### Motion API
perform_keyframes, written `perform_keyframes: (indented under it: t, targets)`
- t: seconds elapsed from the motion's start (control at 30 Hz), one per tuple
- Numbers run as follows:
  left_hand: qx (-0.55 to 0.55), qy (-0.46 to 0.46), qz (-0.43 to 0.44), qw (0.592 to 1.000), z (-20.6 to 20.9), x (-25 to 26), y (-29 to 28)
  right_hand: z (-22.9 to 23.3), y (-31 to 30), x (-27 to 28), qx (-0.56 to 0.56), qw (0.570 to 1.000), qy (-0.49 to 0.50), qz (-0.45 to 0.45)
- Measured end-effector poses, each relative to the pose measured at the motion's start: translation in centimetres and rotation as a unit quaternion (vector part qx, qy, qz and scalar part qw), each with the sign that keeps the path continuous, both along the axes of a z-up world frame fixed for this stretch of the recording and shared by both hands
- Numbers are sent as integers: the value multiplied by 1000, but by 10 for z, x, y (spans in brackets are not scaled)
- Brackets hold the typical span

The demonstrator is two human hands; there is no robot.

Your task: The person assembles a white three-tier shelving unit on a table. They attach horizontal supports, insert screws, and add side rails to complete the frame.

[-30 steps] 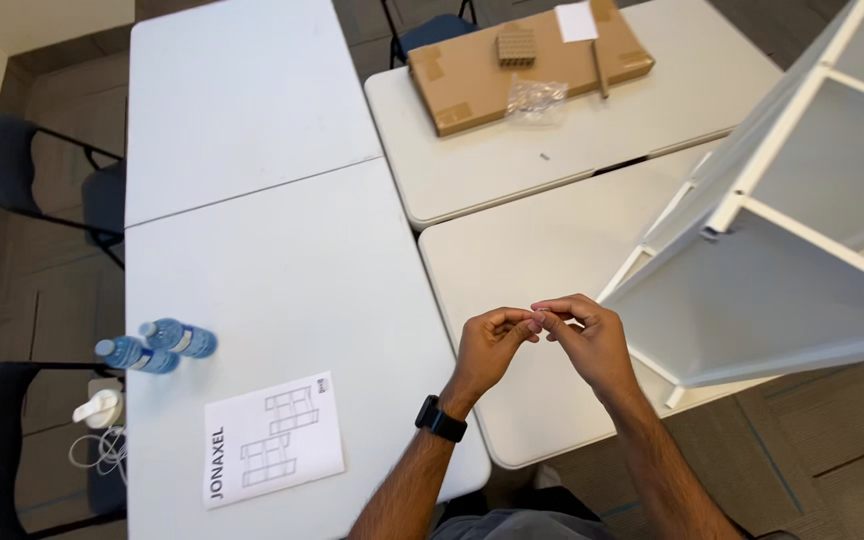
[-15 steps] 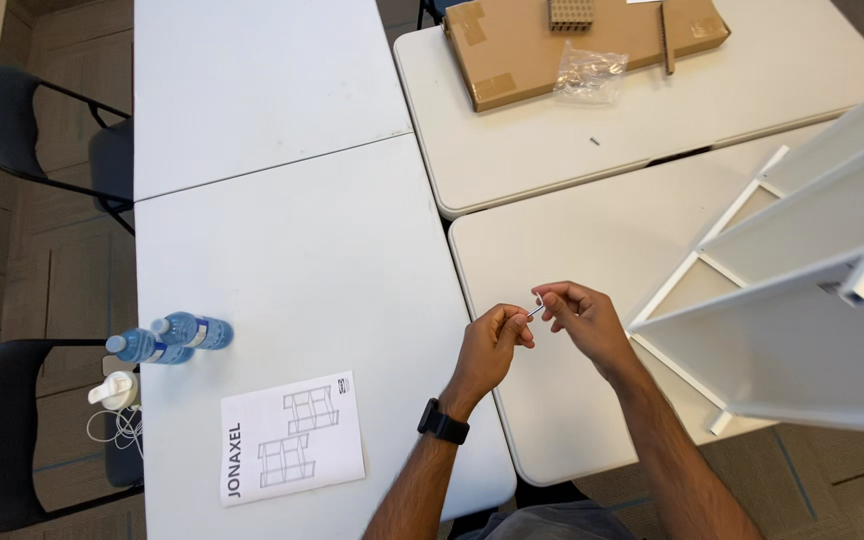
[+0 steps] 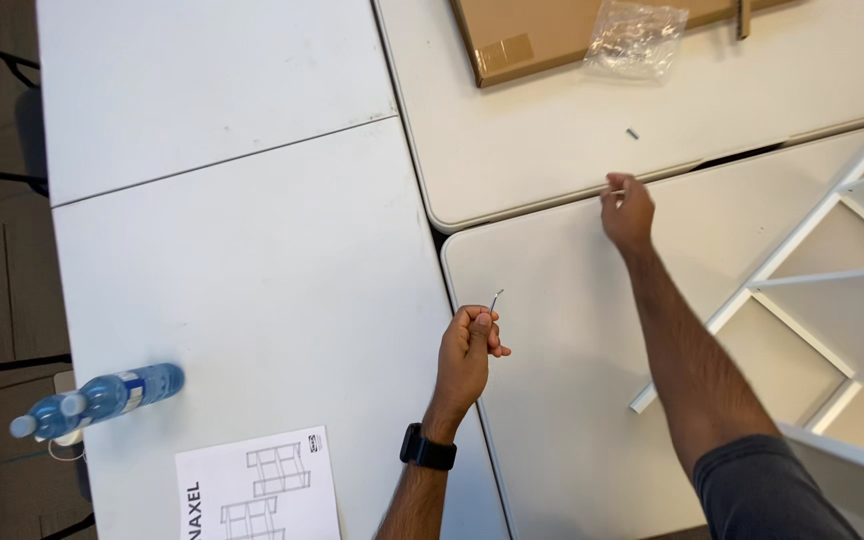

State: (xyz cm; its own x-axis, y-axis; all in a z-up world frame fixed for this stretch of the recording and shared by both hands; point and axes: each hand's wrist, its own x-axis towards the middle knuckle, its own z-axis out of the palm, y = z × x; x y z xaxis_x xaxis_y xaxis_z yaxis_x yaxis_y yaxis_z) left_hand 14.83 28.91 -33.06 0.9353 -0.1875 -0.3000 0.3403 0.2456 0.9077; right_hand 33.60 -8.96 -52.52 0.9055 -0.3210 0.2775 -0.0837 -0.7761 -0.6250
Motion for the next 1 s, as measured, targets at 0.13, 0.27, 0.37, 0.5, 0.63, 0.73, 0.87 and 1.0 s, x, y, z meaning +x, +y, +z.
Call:
perform_keyframes:
  t: [0.13,0.27,0.37,0.5,0.63,0.73,0.87,1.0]
  targets:
    - [-7,18,18,1000,-13,27,-8,-19,-37,47,-107,993,-14,46]
    - [5,29,27,999,-26,45,-8,-10,-46,80,-83,986,135,55]
    - [41,68,34,996,-24,54,-5,-22,-57,98,-72,971,220,55]
    - [83,99,35,991,-28,63,0,-30,-66,113,-112,953,276,62]
    - [82,103,50,990,-36,65,2,-61,-77,107,-217,954,203,37]
    - [46,47,39,997,-34,67,5,-90,-85,97,-361,915,179,12]
    - [46,46,37,997,-34,63,7,-73,-64,74,-370,914,168,4]
    - [42,40,39,998,-23,52,11,-66,-42,51,-279,943,182,-16]
